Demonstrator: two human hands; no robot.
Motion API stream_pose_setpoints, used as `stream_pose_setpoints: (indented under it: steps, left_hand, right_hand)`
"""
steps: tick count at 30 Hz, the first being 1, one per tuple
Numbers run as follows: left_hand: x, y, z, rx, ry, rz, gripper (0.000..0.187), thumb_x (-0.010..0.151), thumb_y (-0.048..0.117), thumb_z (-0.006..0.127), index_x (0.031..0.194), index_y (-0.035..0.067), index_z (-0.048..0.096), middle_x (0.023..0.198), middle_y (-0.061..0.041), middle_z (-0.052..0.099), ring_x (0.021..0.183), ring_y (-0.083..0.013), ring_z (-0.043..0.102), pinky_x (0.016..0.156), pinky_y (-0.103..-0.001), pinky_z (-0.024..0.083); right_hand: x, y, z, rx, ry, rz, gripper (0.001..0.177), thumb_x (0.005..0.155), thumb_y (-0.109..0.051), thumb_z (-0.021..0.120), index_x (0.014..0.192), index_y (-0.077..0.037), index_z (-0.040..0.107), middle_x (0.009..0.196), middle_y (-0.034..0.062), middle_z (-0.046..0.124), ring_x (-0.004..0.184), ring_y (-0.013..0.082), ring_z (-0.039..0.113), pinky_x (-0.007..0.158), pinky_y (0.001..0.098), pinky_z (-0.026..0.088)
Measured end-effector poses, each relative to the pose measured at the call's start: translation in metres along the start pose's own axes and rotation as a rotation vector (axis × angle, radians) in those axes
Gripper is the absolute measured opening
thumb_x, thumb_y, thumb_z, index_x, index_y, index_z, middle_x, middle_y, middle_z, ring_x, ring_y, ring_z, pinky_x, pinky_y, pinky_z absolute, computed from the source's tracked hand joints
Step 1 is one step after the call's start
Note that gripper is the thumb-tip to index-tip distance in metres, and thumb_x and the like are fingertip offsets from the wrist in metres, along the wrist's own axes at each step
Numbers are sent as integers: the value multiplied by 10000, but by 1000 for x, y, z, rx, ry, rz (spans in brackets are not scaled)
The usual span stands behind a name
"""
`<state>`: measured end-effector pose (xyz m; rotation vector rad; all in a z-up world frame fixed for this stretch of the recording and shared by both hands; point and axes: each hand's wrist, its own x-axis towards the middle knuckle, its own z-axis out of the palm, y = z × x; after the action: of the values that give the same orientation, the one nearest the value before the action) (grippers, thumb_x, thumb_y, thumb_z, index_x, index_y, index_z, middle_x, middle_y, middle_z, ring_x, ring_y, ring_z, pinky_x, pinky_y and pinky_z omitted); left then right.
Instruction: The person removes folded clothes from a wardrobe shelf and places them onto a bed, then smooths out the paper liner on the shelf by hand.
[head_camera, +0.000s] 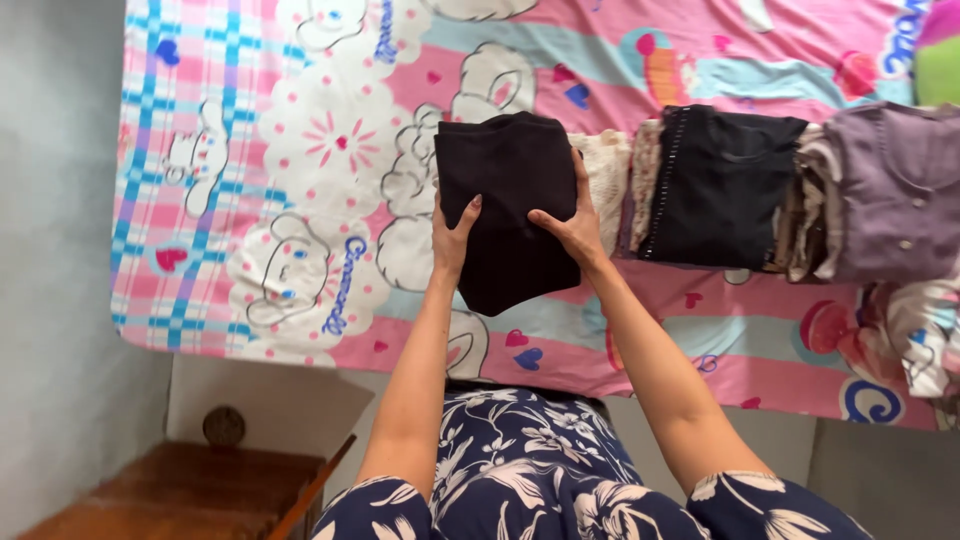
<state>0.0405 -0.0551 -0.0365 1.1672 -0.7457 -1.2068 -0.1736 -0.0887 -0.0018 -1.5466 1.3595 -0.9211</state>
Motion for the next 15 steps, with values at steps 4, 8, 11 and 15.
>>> stream_pose_setpoints:
  steps: [4,8,11,15]
  left_hand:
    - [9,6,40,70,-36,-57,749,903,426,732,1486,37,470,1353,-131,622,1244,-236,588,1073,-330,442]
    - [22,-35,70,95,-73,-72,768,905,453,731,1497,34,479,1397,-172,625,1284,-256,584,1106,-343,426]
    - [43,-100,84,228,-36,-23,855,932,475,777,1529,13,375,1527,-253,460,1431,-338,420,1173,-416,336]
    - [64,-168,97,659,-75,-283,862,979,578,698,1621,147,317,1554,-325,339,1465,-469,341,1201,-503,325]
  right_hand:
    - [-2,2,-36,1,93,44,1187,750,-442,916,1669,-214,200,1670,169,389,1527,318,418,1248,419,355]
    - [-3,24,-64,-13,155,93,1172,759,-463,901,1667,-199,208,1661,181,412,1517,317,443,1242,406,369]
    - [6,66,-78,-145,178,215,1186,812,-505,865,1692,-200,130,1653,228,390,1522,338,425,1248,412,355]
    - [17,140,-78,-310,71,259,1253,877,-501,863,1681,-198,-48,1664,332,228,1534,433,283,1225,463,293]
